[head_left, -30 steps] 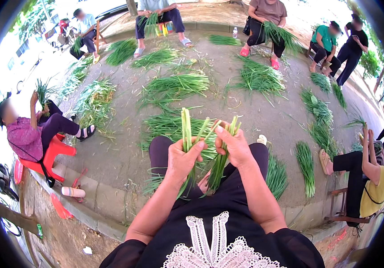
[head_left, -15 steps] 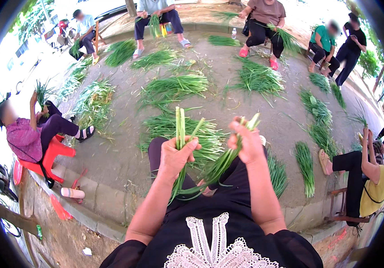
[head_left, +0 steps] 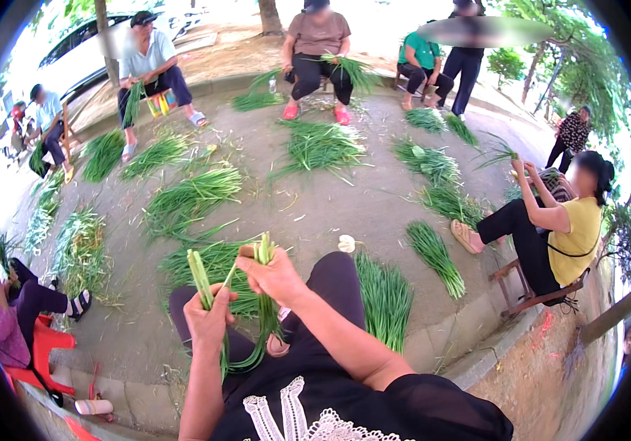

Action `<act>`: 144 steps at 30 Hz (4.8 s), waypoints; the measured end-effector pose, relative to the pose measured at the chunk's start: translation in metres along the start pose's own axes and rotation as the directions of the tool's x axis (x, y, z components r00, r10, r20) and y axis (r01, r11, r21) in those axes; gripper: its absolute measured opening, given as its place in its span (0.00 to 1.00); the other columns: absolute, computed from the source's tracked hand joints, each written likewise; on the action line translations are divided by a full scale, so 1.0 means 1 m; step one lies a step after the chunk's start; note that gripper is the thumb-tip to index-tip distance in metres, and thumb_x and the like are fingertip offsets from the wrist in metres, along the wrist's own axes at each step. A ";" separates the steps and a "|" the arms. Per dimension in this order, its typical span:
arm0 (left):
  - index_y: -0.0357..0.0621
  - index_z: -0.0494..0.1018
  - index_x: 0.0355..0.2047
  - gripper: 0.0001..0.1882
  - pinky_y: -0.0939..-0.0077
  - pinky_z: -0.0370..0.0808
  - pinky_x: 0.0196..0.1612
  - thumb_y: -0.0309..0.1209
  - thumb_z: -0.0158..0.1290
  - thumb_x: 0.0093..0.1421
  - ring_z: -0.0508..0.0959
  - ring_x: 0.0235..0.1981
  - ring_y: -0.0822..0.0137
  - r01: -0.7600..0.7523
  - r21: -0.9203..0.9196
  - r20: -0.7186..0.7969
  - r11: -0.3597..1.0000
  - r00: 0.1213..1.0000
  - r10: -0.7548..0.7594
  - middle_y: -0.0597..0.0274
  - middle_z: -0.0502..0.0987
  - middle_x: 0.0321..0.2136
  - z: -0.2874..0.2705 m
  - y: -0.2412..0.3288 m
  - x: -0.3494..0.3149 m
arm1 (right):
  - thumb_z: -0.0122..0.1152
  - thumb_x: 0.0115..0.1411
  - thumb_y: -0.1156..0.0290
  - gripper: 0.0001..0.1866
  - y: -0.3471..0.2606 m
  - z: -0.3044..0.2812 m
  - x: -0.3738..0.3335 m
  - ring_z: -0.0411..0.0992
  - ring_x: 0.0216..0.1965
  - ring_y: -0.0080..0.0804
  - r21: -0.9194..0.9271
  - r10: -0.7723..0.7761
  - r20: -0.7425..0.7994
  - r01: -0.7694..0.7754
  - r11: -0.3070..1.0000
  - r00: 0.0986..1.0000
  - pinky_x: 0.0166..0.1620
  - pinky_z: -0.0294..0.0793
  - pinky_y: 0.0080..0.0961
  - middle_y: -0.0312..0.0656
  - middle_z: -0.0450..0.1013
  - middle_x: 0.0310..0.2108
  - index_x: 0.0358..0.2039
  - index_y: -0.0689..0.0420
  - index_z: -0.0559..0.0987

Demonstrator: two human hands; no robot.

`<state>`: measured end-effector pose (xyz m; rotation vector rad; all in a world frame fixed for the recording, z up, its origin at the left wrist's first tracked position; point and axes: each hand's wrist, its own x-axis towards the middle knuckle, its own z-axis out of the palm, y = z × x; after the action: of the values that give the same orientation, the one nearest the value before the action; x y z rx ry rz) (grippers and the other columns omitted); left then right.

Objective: The person sorts a bunch of green onions by hand, peeling off damaged outer leaves and arranging the clean stalks into a bundle while sitting outdoors.

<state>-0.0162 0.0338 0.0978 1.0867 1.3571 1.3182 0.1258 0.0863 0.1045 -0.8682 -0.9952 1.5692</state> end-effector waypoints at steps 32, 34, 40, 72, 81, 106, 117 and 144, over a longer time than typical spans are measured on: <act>0.34 0.72 0.33 0.10 0.86 0.64 0.14 0.29 0.51 0.56 0.67 0.12 0.77 0.155 -0.117 0.137 0.981 0.981 -0.138 0.59 0.75 0.21 0.009 0.011 -0.001 | 0.53 0.49 0.80 0.17 -0.006 -0.002 -0.004 0.61 0.12 0.19 0.130 0.002 -0.182 0.022 0.991 0.983 0.13 0.57 0.17 0.35 0.64 0.18 0.41 0.66 0.67; 0.35 0.72 0.33 0.10 0.85 0.63 0.14 0.31 0.51 0.57 0.68 0.12 0.76 0.234 -0.249 0.224 0.940 0.958 -0.179 0.60 0.74 0.21 0.008 0.005 0.002 | 0.52 0.49 0.81 0.16 -0.007 -0.004 -0.006 0.61 0.12 0.19 0.181 -0.029 -0.134 0.053 0.982 0.991 0.13 0.58 0.17 0.36 0.65 0.18 0.41 0.67 0.67; 0.37 0.72 0.32 0.09 0.85 0.65 0.16 0.32 0.51 0.57 0.68 0.13 0.76 0.343 -0.453 0.304 0.823 0.927 -0.219 0.62 0.74 0.21 0.005 0.006 0.001 | 0.51 0.50 0.81 0.14 -0.008 -0.001 -0.002 0.60 0.11 0.21 0.320 0.013 -0.060 0.007 0.947 0.998 0.14 0.58 0.19 0.35 0.63 0.15 0.39 0.65 0.68; 0.38 0.70 0.32 0.08 0.83 0.63 0.14 0.30 0.50 0.57 0.66 0.11 0.73 0.356 -0.443 0.380 0.823 0.906 -0.187 0.61 0.72 0.20 -0.002 0.009 0.002 | 0.55 0.55 0.76 0.13 -0.020 -0.009 -0.007 0.61 0.15 0.16 0.148 -0.067 0.188 0.039 0.988 0.980 0.16 0.57 0.13 0.36 0.68 0.27 0.41 0.62 0.70; 0.38 0.71 0.33 0.07 0.82 0.65 0.17 0.29 0.51 0.56 0.68 0.14 0.71 0.217 -0.463 0.290 0.860 0.953 -0.085 0.61 0.72 0.21 0.002 0.002 -0.001 | 0.54 0.53 0.80 0.11 -0.009 -0.006 -0.006 0.60 0.15 0.19 0.326 -0.015 0.179 -0.045 0.944 0.984 0.16 0.58 0.17 0.35 0.65 0.21 0.39 0.60 0.70; 0.41 0.69 0.35 0.09 0.83 0.66 0.18 0.32 0.52 0.57 0.70 0.16 0.75 0.172 -0.486 0.041 0.857 0.984 -0.174 0.61 0.75 0.24 -0.003 0.003 0.017 | 0.53 0.50 0.81 0.17 -0.017 -0.009 -0.015 0.59 0.10 0.20 0.227 0.051 0.063 -0.064 0.972 0.997 0.14 0.58 0.18 0.36 0.62 0.15 0.41 0.69 0.64; 0.41 0.70 0.33 0.07 0.85 0.66 0.18 0.31 0.49 0.59 0.69 0.16 0.77 0.084 -0.442 0.047 0.893 0.996 -0.071 0.62 0.74 0.23 -0.030 -0.004 0.027 | 0.52 0.50 0.80 0.12 -0.044 -0.031 -0.007 0.57 0.10 0.19 0.314 -0.063 -0.063 0.080 0.946 0.996 0.15 0.58 0.17 0.33 0.61 0.13 0.37 0.60 0.69; 0.37 0.71 0.36 0.10 0.83 0.70 0.25 0.26 0.54 0.54 0.73 0.22 0.75 0.100 -0.386 0.119 0.917 0.991 -0.058 0.64 0.74 0.23 0.000 0.005 0.014 | 0.56 0.52 0.77 0.14 0.001 0.004 -0.007 0.60 0.13 0.16 -0.075 0.114 0.140 -0.104 0.992 0.984 0.15 0.56 0.14 0.35 0.67 0.17 0.39 0.69 0.70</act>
<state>-0.0193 0.0478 0.1026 0.8050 0.9916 1.3784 0.1228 0.0784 0.1053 -0.8782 -1.1248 1.7189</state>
